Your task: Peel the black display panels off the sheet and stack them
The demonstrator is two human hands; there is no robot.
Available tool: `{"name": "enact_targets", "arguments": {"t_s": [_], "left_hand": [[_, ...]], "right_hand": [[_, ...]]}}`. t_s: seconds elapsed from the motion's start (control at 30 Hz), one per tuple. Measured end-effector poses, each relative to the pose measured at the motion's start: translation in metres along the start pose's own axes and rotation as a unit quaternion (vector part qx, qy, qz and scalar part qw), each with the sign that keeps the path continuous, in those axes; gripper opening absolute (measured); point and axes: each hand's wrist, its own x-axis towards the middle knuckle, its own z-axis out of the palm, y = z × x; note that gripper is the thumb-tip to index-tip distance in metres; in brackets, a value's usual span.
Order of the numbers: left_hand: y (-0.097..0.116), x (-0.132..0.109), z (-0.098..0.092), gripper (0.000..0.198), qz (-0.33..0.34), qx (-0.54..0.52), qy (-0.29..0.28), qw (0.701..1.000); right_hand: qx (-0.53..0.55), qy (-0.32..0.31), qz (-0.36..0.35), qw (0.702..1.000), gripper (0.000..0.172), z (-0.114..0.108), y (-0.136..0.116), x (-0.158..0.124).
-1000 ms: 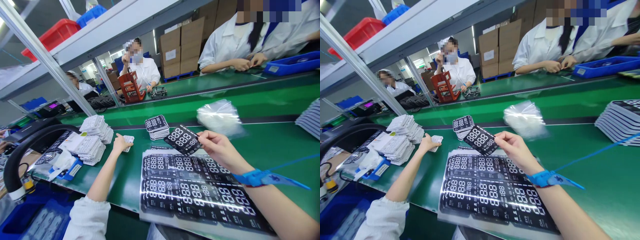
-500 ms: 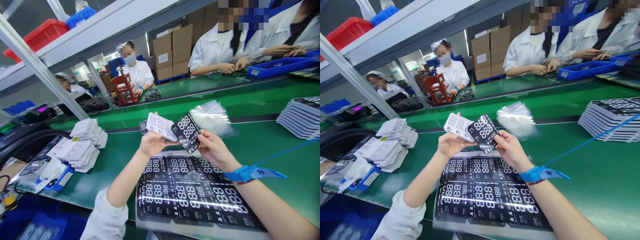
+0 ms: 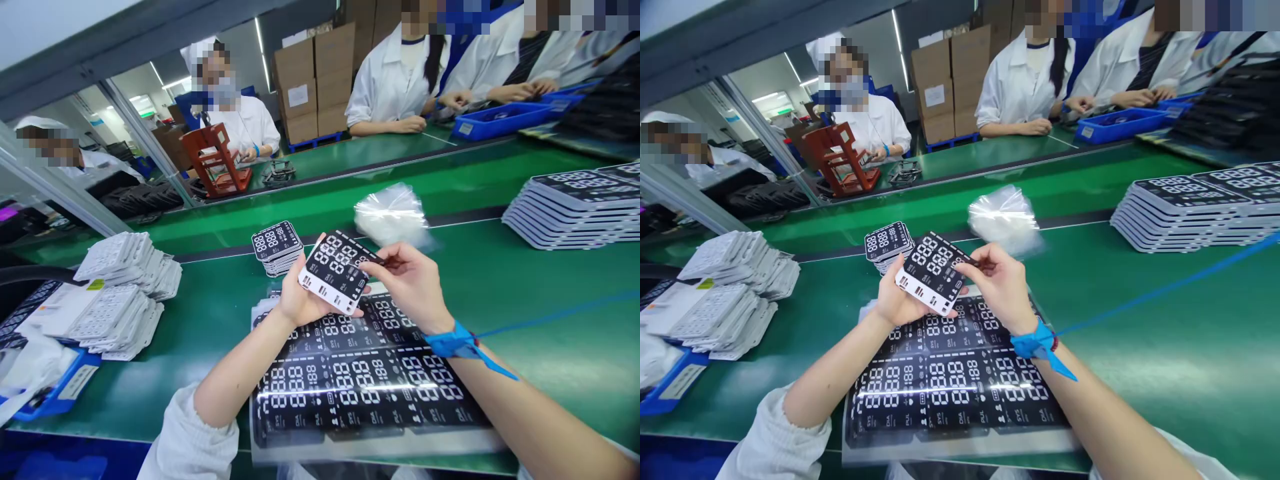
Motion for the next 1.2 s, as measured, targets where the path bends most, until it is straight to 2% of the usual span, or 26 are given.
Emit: {"name": "enact_targets", "arguments": {"t_s": [0.07,0.13,0.3,0.43,1.2], "left_hand": [[0.0005,-0.0009,0.0003,0.069,0.011,-0.001,-0.003,1.000],[0.0017,-0.0018,0.0015,0.062,0.030,0.001,-0.002,1.000],[0.0040,-0.0040,0.0049,0.056,0.064,0.001,-0.026,0.998],[0.0038,-0.0042,0.0044,0.056,0.060,-0.021,-0.040,0.997],[0.0033,-0.0021,0.0036,0.051,0.046,-0.048,-0.023,0.998]], "right_hand": [[0.031,0.003,0.001,1.000,0.032,-0.0006,-0.0032,-0.0006],[0.063,-0.021,0.008,0.998,0.032,0.0002,-0.0069,-0.0020],[0.058,-0.037,-0.013,0.998,0.032,0.0040,-0.0105,-0.0065],[0.058,-0.032,-0.024,0.998,0.032,0.0037,-0.0101,-0.0071],[0.018,-0.048,-0.024,0.998,0.030,0.0022,-0.0062,-0.0088]]}}
